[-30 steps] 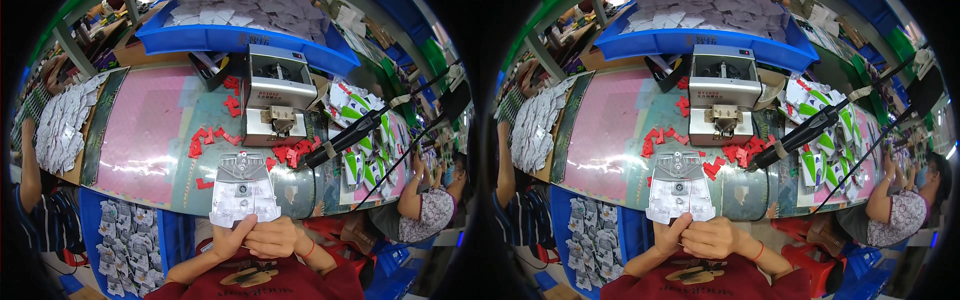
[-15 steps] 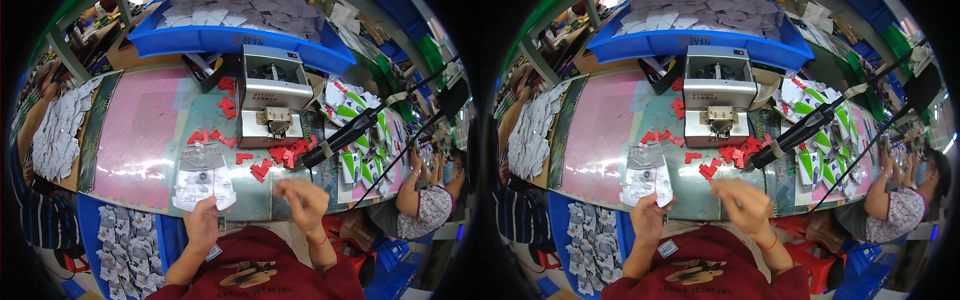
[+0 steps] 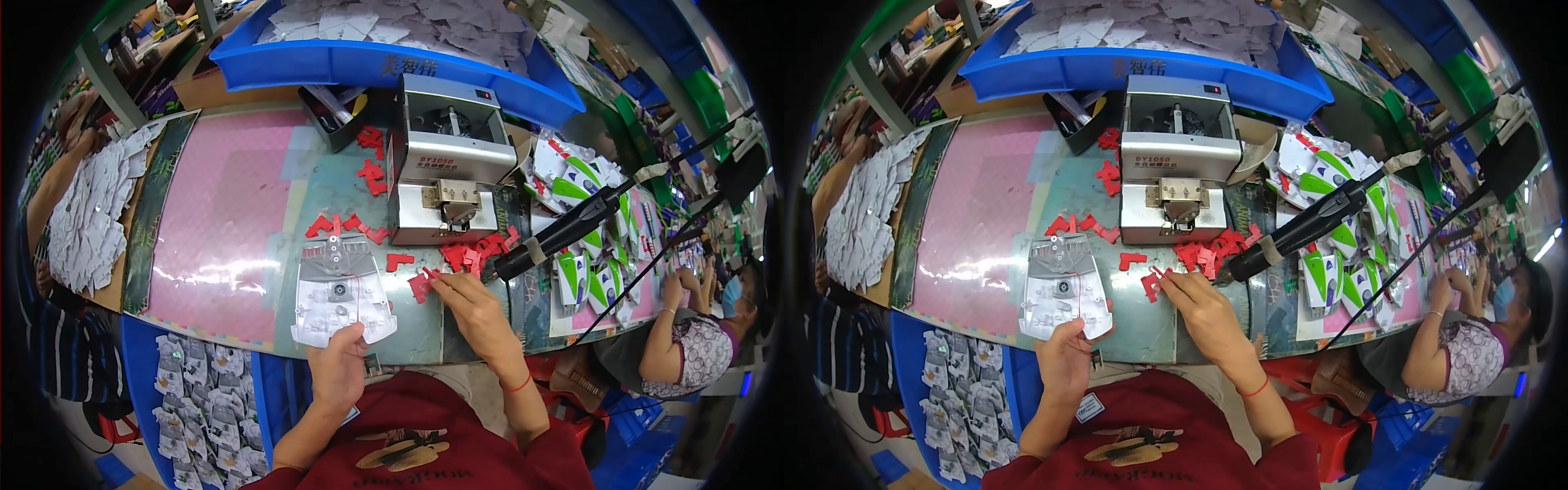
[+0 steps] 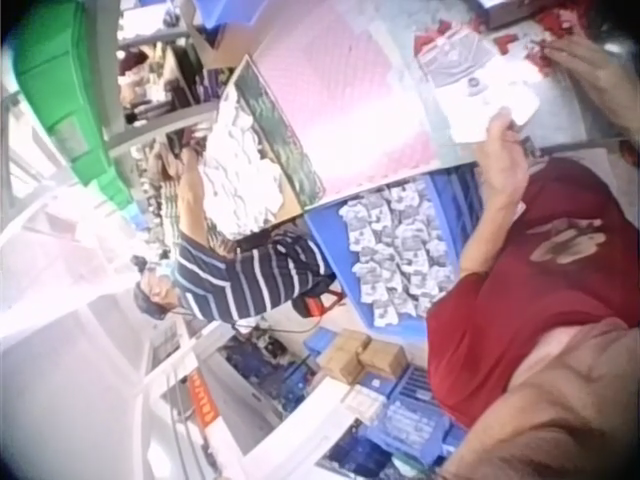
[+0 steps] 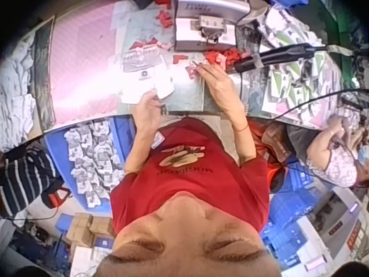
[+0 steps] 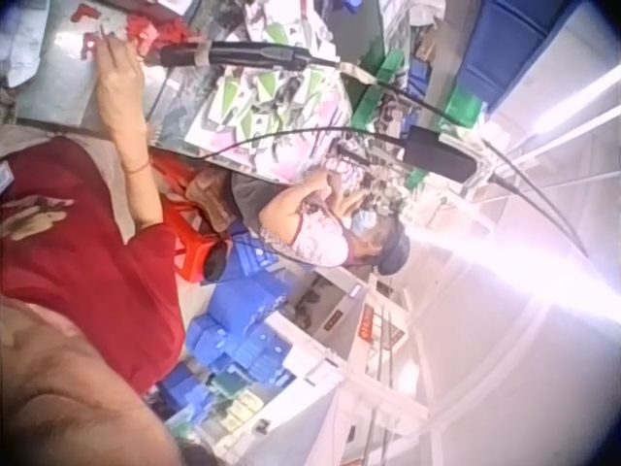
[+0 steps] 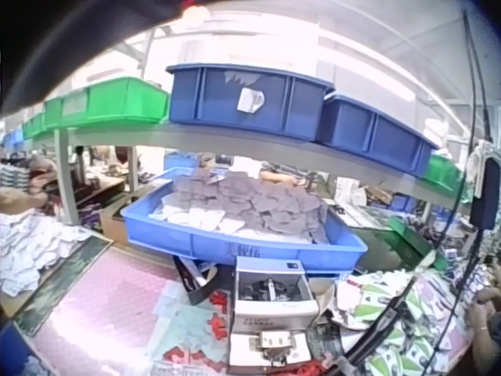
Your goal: The person assembles components by retrieving base parts from a bin, fitting plastic pieces and cover panels onto them by hand, and driving screws using an electric screwdriver.
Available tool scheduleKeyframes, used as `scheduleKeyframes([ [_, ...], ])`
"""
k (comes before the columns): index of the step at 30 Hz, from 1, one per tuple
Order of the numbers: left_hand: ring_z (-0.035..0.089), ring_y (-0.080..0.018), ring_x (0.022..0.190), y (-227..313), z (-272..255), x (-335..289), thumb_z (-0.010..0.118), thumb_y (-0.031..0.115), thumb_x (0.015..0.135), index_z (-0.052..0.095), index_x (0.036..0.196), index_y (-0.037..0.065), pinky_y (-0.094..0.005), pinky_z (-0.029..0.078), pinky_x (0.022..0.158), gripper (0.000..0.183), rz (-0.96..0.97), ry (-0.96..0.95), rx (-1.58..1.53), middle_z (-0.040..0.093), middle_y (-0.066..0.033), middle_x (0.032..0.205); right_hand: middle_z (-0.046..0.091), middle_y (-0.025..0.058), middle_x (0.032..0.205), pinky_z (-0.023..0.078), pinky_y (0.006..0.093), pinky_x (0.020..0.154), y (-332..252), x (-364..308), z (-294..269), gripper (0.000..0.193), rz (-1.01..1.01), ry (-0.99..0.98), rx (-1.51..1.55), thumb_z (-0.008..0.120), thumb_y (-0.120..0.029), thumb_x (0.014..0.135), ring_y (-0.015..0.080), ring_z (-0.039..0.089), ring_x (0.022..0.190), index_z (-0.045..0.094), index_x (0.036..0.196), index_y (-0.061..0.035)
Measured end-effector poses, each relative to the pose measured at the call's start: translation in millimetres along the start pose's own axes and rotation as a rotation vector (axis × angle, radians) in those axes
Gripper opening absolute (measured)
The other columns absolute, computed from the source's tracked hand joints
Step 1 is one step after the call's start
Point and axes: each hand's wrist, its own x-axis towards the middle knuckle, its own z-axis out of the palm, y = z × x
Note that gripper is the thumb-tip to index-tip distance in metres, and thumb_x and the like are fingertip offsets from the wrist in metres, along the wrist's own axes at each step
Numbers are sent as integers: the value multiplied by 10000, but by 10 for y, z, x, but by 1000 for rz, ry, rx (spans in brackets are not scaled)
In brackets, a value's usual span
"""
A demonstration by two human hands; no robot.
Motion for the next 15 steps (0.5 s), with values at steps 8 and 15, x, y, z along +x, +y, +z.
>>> scheduleKeyframes([
  [8,547,-156,851,-191,62,-120,534,-82,716,384,1169,30,-282,456,683,490,95,79,25,523,-65,1011,583,91,755,448,286,561,-264,62,-237,212,28,235,245,667,44,625,220,566,664,633,829,-5],
  [15,535,-134,798,-228,194,-215,566,-68,719,431,1096,16,-246,433,667,409,257,120,90,533,-51,948,583,84,708,437,268,518,-649,226,-327,240,-142,299,250,676,75,590,203,561,604,630,813,0],
])
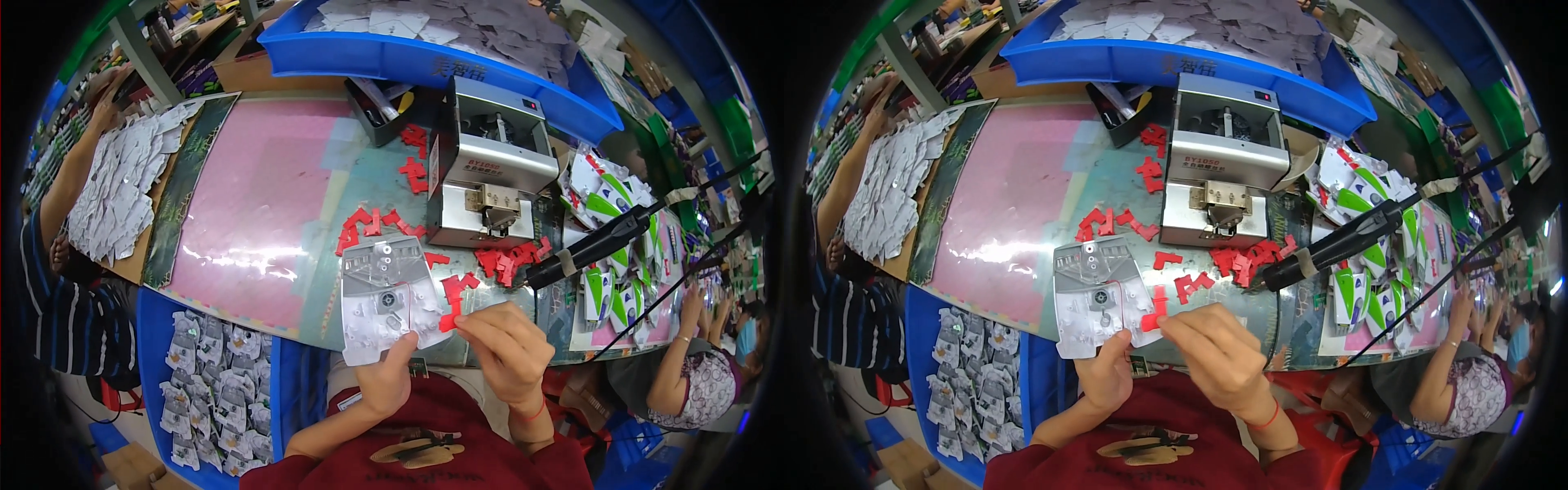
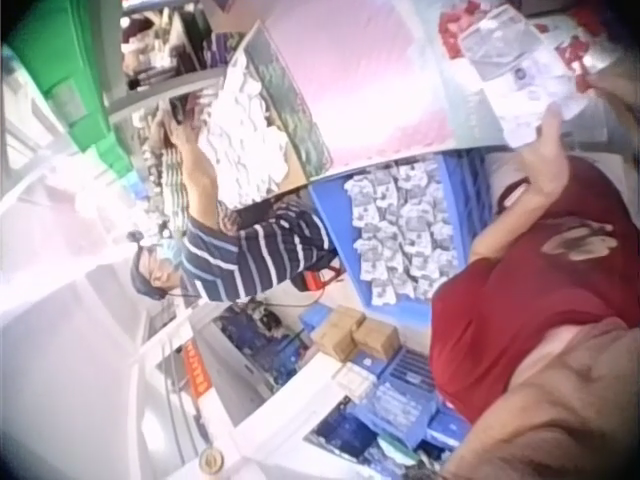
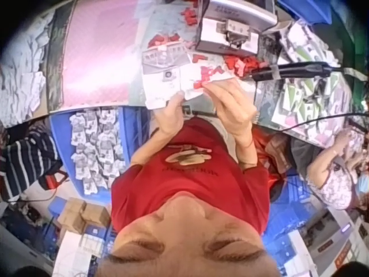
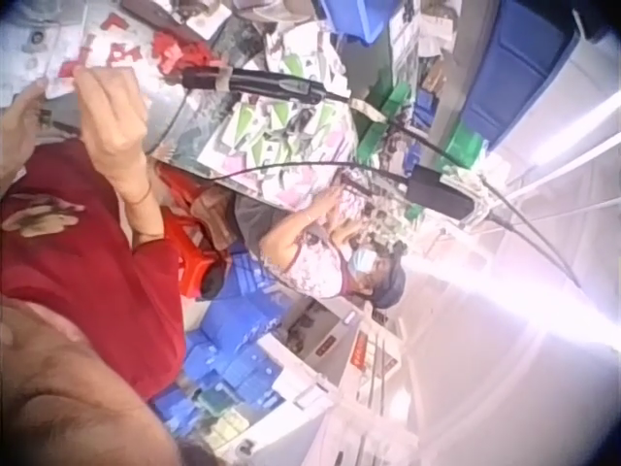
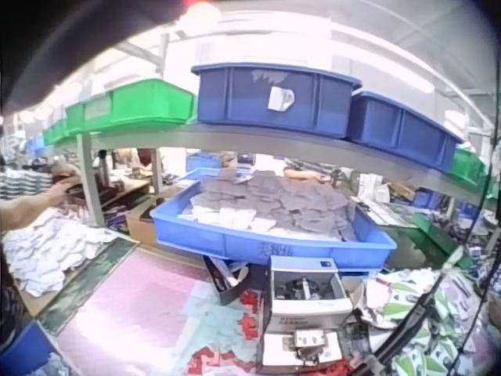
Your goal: The person assembles components by retrieving base parts from a bin, fitting plastic pieces and cover panels onto them by hand, and driving screws using an electric screwdriver.
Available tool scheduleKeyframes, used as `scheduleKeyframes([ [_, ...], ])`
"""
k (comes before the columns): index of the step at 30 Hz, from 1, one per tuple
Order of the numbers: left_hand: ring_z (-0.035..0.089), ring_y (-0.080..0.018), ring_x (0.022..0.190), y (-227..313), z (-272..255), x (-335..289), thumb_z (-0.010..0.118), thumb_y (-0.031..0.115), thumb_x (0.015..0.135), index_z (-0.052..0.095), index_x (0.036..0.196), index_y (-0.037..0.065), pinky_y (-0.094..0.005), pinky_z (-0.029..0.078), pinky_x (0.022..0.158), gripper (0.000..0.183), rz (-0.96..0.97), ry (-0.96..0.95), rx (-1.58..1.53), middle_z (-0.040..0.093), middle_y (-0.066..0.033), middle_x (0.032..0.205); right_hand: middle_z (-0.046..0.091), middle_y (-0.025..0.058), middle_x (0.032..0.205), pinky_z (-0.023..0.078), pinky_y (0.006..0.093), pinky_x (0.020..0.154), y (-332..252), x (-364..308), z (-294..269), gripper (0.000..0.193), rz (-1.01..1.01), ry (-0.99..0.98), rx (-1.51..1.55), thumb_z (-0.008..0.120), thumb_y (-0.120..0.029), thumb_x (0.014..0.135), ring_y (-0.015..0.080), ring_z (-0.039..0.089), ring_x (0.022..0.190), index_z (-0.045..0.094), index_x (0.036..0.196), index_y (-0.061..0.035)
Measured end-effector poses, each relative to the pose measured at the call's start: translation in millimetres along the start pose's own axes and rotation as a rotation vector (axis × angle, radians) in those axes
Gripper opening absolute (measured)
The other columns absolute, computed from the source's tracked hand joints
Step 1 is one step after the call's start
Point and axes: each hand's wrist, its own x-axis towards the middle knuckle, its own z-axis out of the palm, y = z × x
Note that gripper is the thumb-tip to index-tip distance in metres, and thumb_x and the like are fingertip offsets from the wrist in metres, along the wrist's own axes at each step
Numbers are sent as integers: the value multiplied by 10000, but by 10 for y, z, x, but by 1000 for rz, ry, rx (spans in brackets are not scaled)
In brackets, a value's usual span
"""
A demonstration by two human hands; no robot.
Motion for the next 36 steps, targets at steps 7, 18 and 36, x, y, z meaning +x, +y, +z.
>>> scheduleKeyframes([
  [7,542,-126,764,-33,-93,-43,573,-13,745,545,939,-20,-243,422,668,196,110,-43,196,579,-57,862,588,91,756,461,282,541,-162,51,114,279,-86,-88,-20,631,91,569,221,575,633,616,837,16],
  [18,566,-135,788,-21,-123,-75,550,-21,770,550,986,-25,-238,449,683,216,155,-157,195,594,-67,892,540,60,770,431,291,511,-172,18,170,329,-145,-158,-164,625,41,542,205,529,629,626,866,-17],
  [36,532,-84,685,33,-248,-50,521,-53,760,515,948,-29,-194,421,533,190,315,-306,480,558,-51,823,498,69,720,386,267,485,-171,88,189,248,-259,-261,-180,550,-71,575,187,470,620,566,790,54],
])
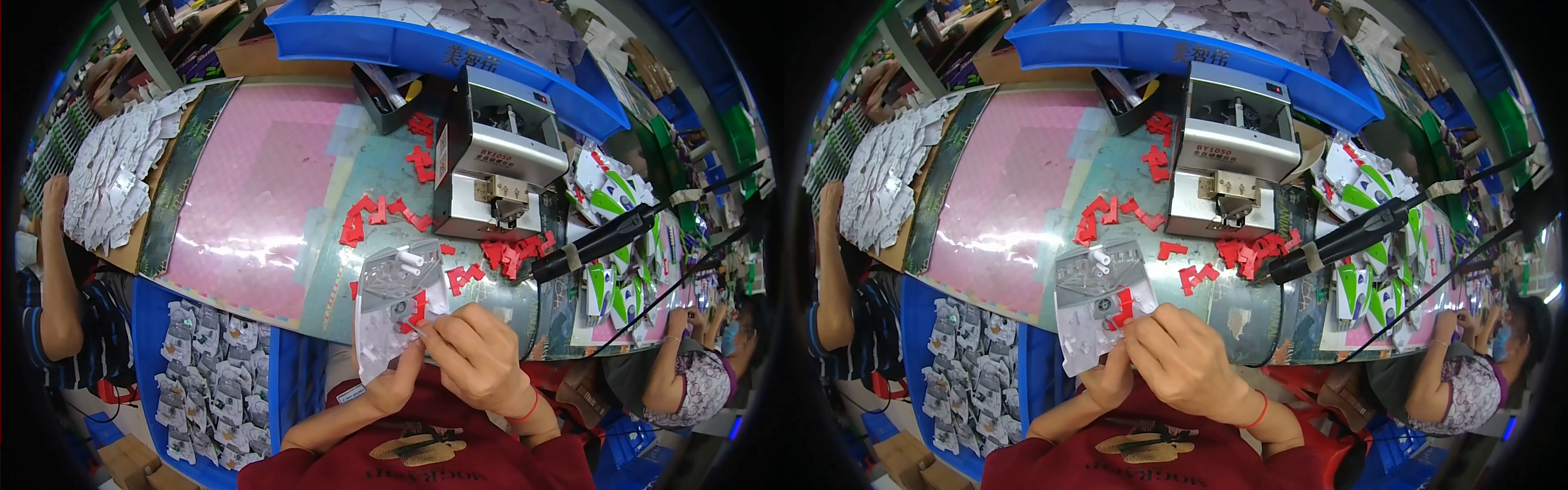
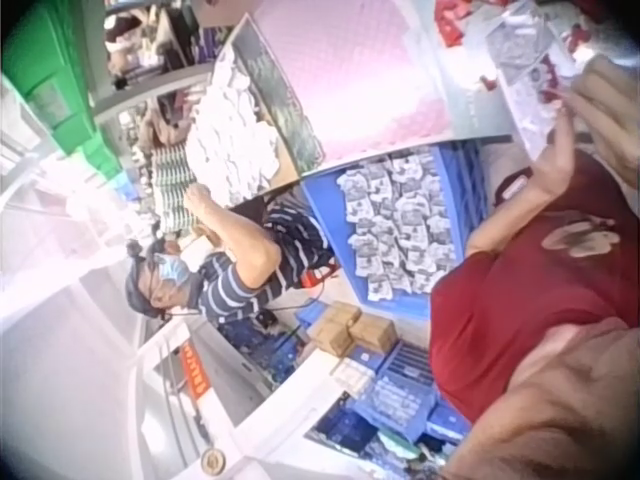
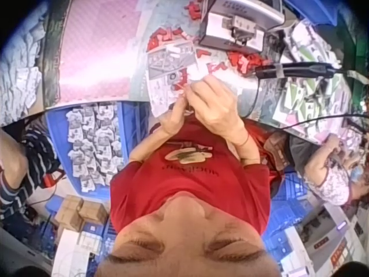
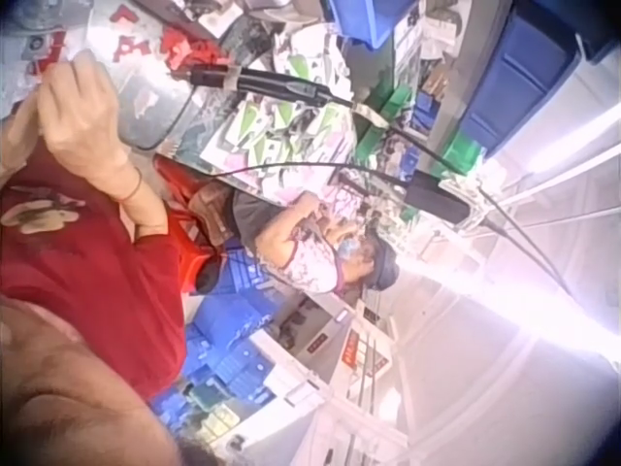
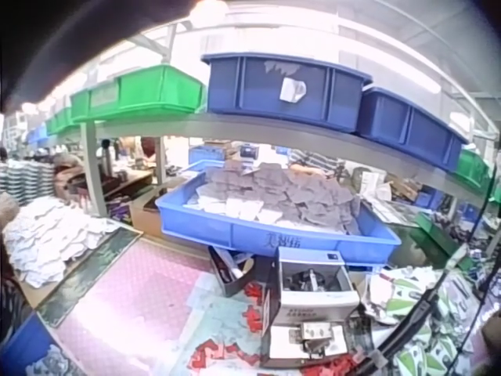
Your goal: The person assembles components by retrieving base parts from a bin, fitting plastic pieces and cover panels onto them by hand, and driving screws using an electric screwdriver.
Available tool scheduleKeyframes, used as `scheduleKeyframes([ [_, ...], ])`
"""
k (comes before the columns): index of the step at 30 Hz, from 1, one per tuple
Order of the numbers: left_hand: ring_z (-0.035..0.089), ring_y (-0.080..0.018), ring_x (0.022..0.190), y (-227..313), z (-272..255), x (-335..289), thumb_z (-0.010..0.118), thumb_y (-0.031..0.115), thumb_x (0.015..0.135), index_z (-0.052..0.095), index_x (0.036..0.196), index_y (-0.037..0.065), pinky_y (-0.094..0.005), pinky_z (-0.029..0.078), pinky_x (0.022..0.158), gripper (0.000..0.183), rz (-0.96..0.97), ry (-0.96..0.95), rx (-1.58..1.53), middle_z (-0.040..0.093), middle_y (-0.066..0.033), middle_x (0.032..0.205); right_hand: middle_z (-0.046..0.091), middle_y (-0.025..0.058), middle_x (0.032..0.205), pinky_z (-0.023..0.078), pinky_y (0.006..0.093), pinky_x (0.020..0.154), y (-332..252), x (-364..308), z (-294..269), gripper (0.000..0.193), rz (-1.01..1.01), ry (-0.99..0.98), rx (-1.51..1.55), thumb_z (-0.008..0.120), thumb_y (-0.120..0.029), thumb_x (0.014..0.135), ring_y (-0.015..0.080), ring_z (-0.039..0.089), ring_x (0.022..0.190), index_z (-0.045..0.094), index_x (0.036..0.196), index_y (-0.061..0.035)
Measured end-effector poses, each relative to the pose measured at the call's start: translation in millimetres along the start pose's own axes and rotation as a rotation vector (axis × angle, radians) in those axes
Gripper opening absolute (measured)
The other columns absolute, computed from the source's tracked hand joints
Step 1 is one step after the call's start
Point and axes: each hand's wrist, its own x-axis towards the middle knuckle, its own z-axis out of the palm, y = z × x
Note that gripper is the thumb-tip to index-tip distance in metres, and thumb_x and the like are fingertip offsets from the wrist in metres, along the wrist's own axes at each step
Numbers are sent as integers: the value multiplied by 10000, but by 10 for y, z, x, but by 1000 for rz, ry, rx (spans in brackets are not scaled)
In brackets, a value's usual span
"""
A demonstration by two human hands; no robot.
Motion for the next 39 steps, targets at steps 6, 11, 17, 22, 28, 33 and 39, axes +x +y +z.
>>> scheduleKeyframes([
  [6,541,-118,716,-106,-86,13,523,-35,752,516,949,-31,-228,437,593,197,7,128,-92,566,-64,849,485,54,688,391,285,467,-100,37,134,279,26,-13,34,583,-4,529,193,464,580,601,804,36],
  [11,535,-128,729,-171,-320,2,540,-11,747,495,991,-44,-243,435,638,250,-56,155,-35,564,-67,856,418,53,646,388,273,474,-194,40,292,155,52,-19,71,577,-25,575,187,452,575,558,724,14],
  [17,465,-121,811,-84,-578,48,595,107,675,405,1078,-28,-254,392,730,466,-89,244,-12,468,-65,923,432,44,663,405,273,494,-288,14,482,158,97,-134,198,576,-61,603,188,462,614,535,745,-6],
  [22,506,-146,824,-71,-808,-4,540,63,599,412,1081,-23,-263,412,731,506,-240,199,-74,506,-82,926,515,72,693,434,302,527,-26,74,311,241,190,-97,290,573,19,616,210,527,635,573,852,-29],
  [28,537,-117,706,-10,-886,-12,556,49,552,515,970,-57,-242,428,643,433,-427,48,-180,573,-63,818,552,107,787,456,315,566,535,461,475,273,311,-33,245,548,55,634,246,563,714,580,888,-39],
  [33,536,-111,704,-20,-919,-19,552,46,531,532,948,-51,-242,427,651,429,-556,-117,-262,578,-55,805,504,129,940,461,348,565,767,586,937,158,87,-106,-199,544,-48,650,237,520,838,545,808,-44],
  [39,533,-99,711,-28,-969,-8,563,53,551,530,965,-40,-232,427,646,426,-593,-186,-215,576,-47,815,516,90,849,441,347,595,804,539,989,127,-32,-82,-235,537,-71,653,226,519,802,554,777,-51],
])
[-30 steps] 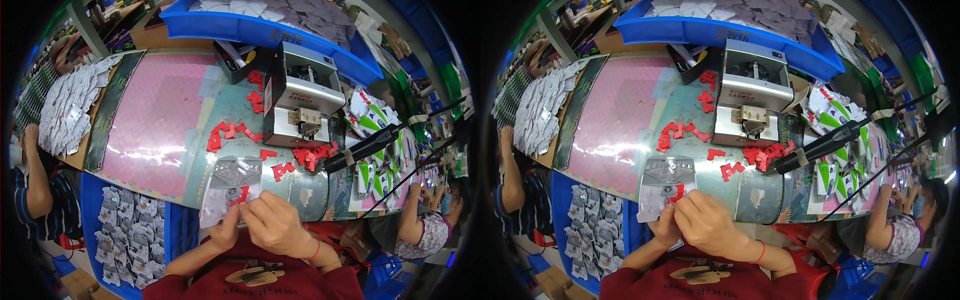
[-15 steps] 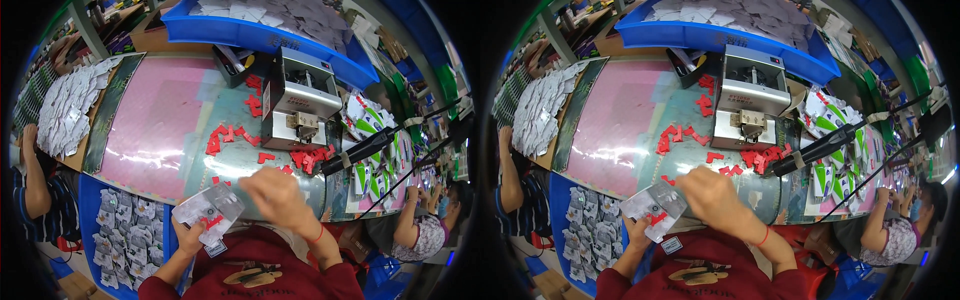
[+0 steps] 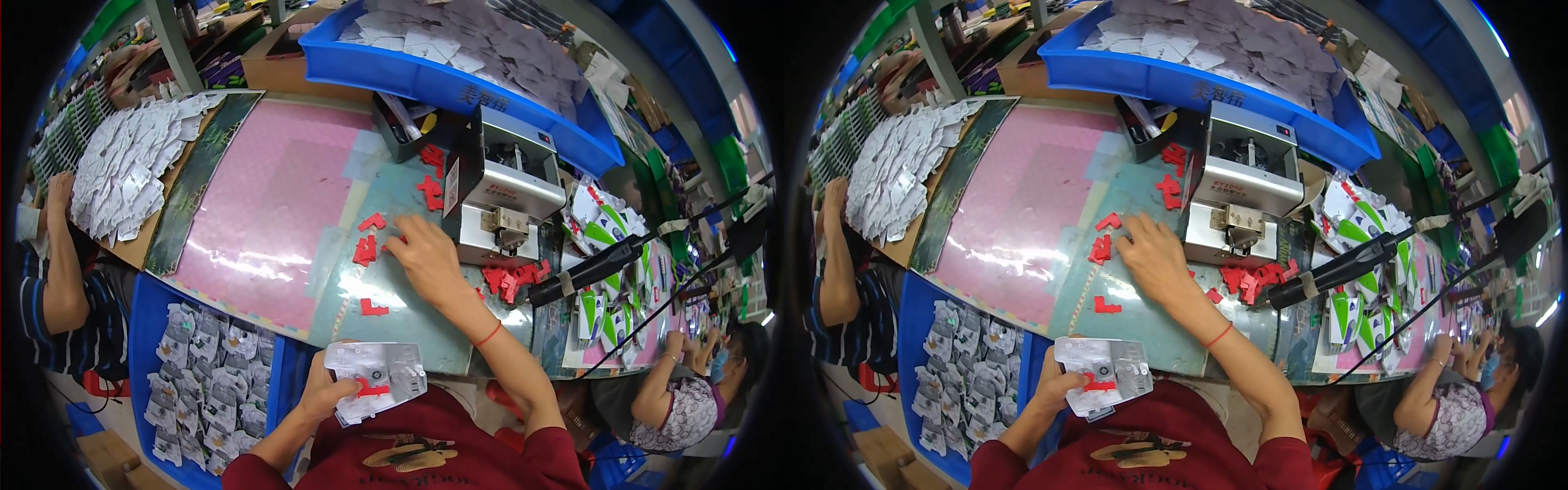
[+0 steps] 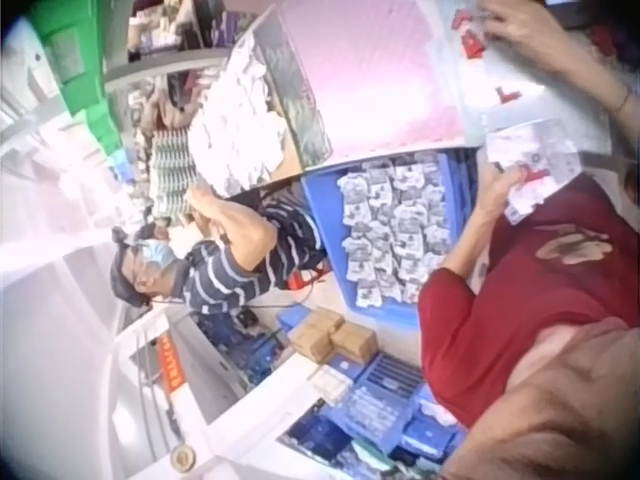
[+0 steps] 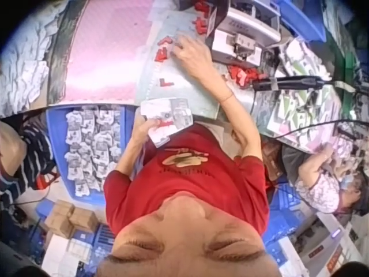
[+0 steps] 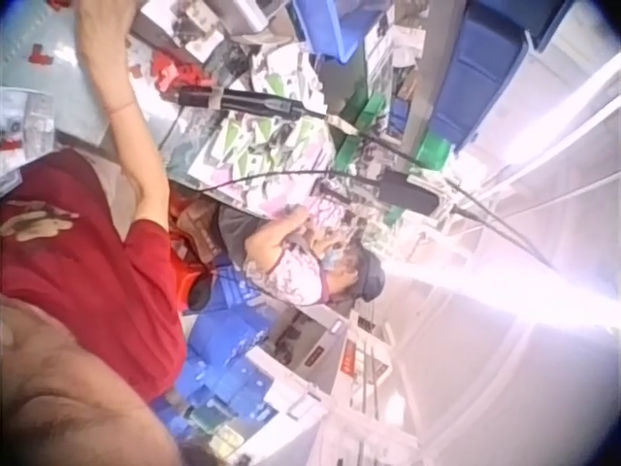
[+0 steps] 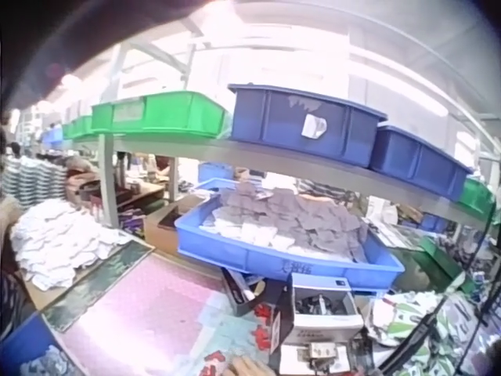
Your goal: The person assembles components by retrieving base parts from a bin, fitting plastic pieces and cover panels onto them by hand, and driving screws using an electric screwdriver.
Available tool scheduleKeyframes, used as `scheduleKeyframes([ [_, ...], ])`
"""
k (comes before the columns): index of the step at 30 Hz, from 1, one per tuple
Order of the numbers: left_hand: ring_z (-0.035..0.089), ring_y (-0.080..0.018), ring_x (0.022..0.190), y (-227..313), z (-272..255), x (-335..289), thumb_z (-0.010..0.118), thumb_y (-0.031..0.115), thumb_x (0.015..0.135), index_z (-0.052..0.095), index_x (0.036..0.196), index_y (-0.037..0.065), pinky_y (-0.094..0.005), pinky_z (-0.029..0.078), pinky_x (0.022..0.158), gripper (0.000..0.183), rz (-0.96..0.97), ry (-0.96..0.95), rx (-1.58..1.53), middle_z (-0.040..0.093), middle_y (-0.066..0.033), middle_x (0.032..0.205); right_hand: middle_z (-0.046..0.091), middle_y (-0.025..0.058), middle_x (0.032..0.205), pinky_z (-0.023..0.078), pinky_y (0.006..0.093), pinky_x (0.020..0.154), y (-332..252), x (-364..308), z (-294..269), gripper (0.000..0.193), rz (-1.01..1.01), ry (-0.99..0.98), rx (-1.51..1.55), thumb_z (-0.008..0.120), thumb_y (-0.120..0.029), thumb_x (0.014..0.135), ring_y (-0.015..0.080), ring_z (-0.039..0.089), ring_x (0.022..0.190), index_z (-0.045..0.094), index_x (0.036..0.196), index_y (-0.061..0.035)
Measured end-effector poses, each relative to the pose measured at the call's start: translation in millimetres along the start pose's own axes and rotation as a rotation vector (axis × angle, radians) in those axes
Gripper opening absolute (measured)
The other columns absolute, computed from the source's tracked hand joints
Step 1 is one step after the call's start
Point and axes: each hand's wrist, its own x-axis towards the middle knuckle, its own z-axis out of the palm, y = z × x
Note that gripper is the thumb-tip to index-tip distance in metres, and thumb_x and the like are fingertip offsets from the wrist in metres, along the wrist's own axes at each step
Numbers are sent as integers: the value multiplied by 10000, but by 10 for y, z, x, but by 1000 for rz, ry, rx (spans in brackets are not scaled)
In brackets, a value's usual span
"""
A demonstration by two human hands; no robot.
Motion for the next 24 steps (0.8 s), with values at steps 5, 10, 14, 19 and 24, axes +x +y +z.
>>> scheduleKeyframes([
  [5,539,-94,714,204,66,113,567,46,574,514,1007,-31,-230,436,645,443,-88,-80,38,578,-47,835,596,73,706,443,275,536,-121,-99,-429,169,279,15,468,611,20,676,178,588,640,583,836,-26],
  [10,547,-102,791,403,195,242,579,52,618,491,1057,-21,-232,437,697,453,-204,-284,-16,576,-50,913,627,74,703,438,229,516,-94,-246,-887,104,322,-56,1019,627,50,689,141,604,590,634,770,-15],
  [14,548,-109,839,499,346,299,589,62,636,487,1066,-17,-242,436,735,448,-313,-441,20,570,-55,953,631,68,745,454,276,639,-142,-316,-1091,116,166,-134,1103,656,28,623,174,593,680,657,726,-25],
  [19,534,-92,810,548,525,303,597,56,629,498,1024,-3,-240,428,699,412,-391,-512,40,553,-37,905,544,92,1083,431,341,737,-243,-383,-1164,127,31,-312,1020,662,-26,595,242,494,992,654,711,-76],
  [24,542,-99,821,496,624,308,614,26,599,502,1020,14,-236,428,697,436,-429,-543,106,553,-27,898,531,98,1069,427,356,747,-232,-434,-1164,102,-28,-322,1011,651,-19,607,255,501,962,613,698,-45],
])
